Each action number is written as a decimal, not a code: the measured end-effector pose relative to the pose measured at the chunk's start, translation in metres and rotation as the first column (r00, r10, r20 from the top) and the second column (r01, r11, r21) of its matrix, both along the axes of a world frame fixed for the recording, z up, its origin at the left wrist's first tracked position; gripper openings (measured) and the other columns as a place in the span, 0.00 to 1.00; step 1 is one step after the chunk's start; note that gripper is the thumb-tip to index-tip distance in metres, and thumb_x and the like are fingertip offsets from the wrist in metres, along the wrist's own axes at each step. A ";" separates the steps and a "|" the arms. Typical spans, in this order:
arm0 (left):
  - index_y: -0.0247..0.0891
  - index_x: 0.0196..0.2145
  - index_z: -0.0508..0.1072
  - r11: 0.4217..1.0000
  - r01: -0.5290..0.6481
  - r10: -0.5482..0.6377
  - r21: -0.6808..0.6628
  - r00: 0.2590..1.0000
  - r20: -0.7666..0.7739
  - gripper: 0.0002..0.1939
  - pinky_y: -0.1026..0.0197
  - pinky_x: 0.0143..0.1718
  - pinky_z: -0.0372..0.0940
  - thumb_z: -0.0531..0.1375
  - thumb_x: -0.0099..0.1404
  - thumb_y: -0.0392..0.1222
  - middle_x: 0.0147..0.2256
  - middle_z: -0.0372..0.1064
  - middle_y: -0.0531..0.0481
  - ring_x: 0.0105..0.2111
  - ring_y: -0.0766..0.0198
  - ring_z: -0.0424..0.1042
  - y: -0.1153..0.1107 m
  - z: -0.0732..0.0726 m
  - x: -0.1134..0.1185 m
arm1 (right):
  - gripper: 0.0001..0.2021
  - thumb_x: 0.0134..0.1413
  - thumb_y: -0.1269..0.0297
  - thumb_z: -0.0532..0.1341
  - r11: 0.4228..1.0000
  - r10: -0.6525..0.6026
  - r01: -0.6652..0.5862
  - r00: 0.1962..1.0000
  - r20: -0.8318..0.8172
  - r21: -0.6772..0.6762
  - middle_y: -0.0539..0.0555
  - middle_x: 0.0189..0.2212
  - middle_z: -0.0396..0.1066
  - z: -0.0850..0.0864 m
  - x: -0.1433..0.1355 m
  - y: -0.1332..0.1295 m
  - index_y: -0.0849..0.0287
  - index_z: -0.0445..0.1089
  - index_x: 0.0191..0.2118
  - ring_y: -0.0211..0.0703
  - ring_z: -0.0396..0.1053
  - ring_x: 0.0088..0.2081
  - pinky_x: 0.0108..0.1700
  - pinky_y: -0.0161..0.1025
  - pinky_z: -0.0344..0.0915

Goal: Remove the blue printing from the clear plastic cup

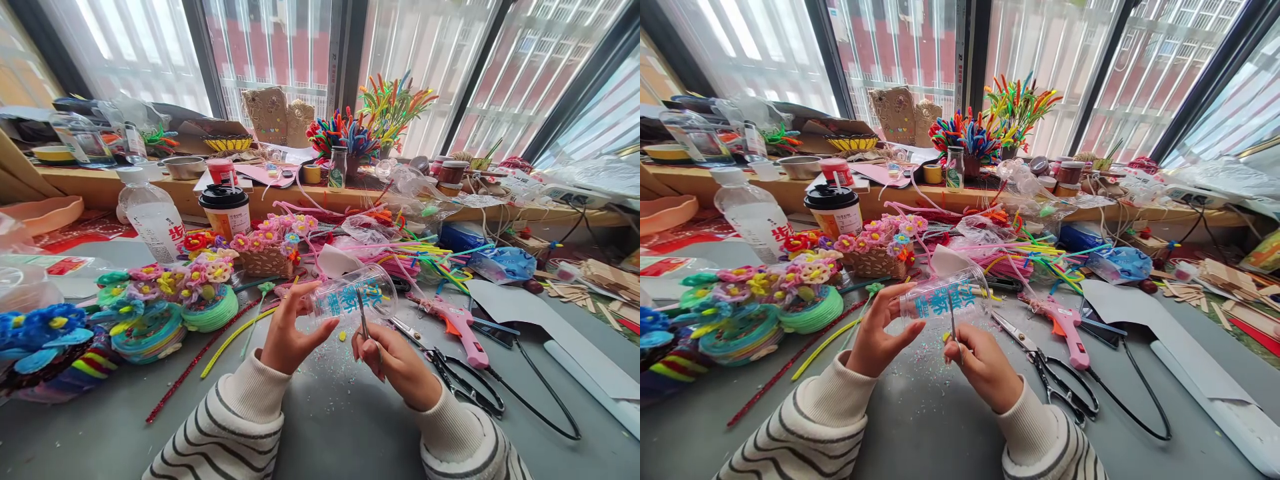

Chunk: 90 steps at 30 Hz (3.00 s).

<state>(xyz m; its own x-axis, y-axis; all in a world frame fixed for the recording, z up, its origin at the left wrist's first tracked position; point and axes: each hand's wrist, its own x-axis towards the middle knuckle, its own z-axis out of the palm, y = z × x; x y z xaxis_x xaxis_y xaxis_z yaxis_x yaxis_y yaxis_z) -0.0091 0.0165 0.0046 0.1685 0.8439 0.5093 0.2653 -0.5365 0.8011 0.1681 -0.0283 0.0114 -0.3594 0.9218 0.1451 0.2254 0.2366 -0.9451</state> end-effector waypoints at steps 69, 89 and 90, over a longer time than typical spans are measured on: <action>0.38 0.41 0.57 0.924 0.009 0.058 -0.382 0.985 0.162 0.23 0.67 0.20 0.60 0.55 0.53 0.55 0.33 0.65 0.50 0.21 0.71 0.63 0.001 0.009 0.005 | 0.31 0.37 0.31 0.47 0.937 0.253 -0.197 0.952 0.170 -0.289 0.50 0.27 0.55 0.004 0.014 -0.002 0.60 0.57 0.28 0.34 0.56 0.24 0.20 0.32 0.60; 0.41 0.44 0.61 0.969 0.032 0.019 -0.247 0.980 0.200 0.23 0.63 0.34 0.66 0.61 0.50 0.44 0.43 0.63 0.47 0.38 0.63 0.68 -0.004 0.014 0.008 | 0.30 0.38 0.31 0.46 0.993 0.118 -0.096 0.913 0.391 -0.074 0.51 0.24 0.62 0.011 0.008 -0.003 0.59 0.58 0.24 0.37 0.56 0.25 0.28 0.35 0.55; 0.41 0.44 0.61 0.971 0.019 0.027 -0.240 0.982 0.188 0.23 0.63 0.34 0.66 0.61 0.50 0.44 0.43 0.63 0.47 0.38 0.63 0.68 -0.004 0.014 0.008 | 0.30 0.39 0.31 0.46 0.992 0.120 -0.100 0.913 0.391 -0.071 0.51 0.24 0.62 0.011 0.008 -0.004 0.59 0.58 0.24 0.37 0.56 0.25 0.28 0.35 0.55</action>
<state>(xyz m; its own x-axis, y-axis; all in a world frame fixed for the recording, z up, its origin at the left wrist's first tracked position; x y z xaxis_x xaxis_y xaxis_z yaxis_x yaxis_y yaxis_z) -0.0014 0.0120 0.0189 0.0853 0.9456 0.3140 0.0992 -0.3217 0.9416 0.1757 -0.0319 0.0220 -0.4774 0.8756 -0.0728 0.5568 0.2374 -0.7960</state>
